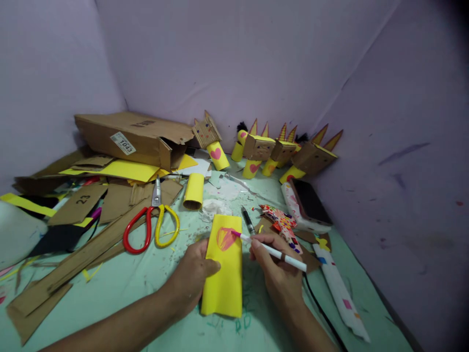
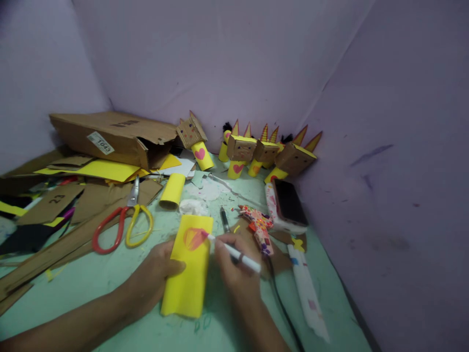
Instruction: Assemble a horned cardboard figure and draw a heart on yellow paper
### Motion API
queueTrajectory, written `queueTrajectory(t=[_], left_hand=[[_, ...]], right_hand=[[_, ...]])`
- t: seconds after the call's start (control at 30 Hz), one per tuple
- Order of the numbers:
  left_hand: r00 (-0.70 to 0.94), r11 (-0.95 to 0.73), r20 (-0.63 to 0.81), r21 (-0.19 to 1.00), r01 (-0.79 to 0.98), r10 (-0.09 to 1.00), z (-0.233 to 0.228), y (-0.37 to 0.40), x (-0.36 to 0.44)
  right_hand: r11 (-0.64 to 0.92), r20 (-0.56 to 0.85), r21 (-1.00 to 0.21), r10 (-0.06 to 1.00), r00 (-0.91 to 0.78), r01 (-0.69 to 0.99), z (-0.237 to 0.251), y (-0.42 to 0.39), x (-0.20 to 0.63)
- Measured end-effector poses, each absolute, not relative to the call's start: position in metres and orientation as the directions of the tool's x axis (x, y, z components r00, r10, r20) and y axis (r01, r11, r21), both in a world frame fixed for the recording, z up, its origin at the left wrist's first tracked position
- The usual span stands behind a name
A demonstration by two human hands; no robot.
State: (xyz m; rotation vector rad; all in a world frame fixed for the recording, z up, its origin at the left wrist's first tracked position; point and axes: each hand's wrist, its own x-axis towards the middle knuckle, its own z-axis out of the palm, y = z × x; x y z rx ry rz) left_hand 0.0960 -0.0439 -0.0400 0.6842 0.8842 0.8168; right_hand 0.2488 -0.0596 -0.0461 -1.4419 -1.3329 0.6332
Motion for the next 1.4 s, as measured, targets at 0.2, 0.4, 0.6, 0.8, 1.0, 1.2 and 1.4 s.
queueTrajectory(t=[0.2,0.4,0.6,0.8,1.0,1.2,1.4], left_hand=[[0.387,0.519,-0.388,0.788,-0.332,0.836,-0.0393,-0.0444,0.0961],[0.382,0.522,-0.395,0.789,-0.323,0.835,-0.0385,-0.0439,0.0962],[0.368,0.523,-0.403,0.785,-0.332,0.838,-0.0397,-0.0442,0.0962],[0.366,0.52,-0.399,0.786,-0.336,0.841,-0.0411,-0.0433,0.0965],[0.361,0.534,-0.417,0.773,-0.343,0.834,-0.0388,-0.043,0.0979],[0.351,0.521,-0.407,0.778,-0.351,0.843,-0.0381,-0.0422,0.0981],[0.359,0.527,-0.408,0.773,-0.353,0.84,-0.0378,-0.0428,0.0971]], right_hand=[[0.142,0.219,-0.926,0.957,0.19,0.35,-0.0479,-0.0598,0.2469],[0.148,0.222,-0.929,0.957,0.189,0.34,-0.0485,-0.0599,0.2466],[0.141,0.179,-0.955,0.976,0.127,0.263,-0.051,-0.0629,0.2434],[0.129,0.189,-0.947,0.964,0.186,0.295,-0.0489,-0.0617,0.2465],[0.147,0.197,-0.946,0.968,0.152,0.29,-0.0505,-0.0634,0.2422],[0.135,0.21,-0.932,0.957,0.2,0.336,-0.0487,-0.0611,0.2453],[0.153,0.21,-0.934,0.966,0.15,0.323,-0.0498,-0.0611,0.2445]])
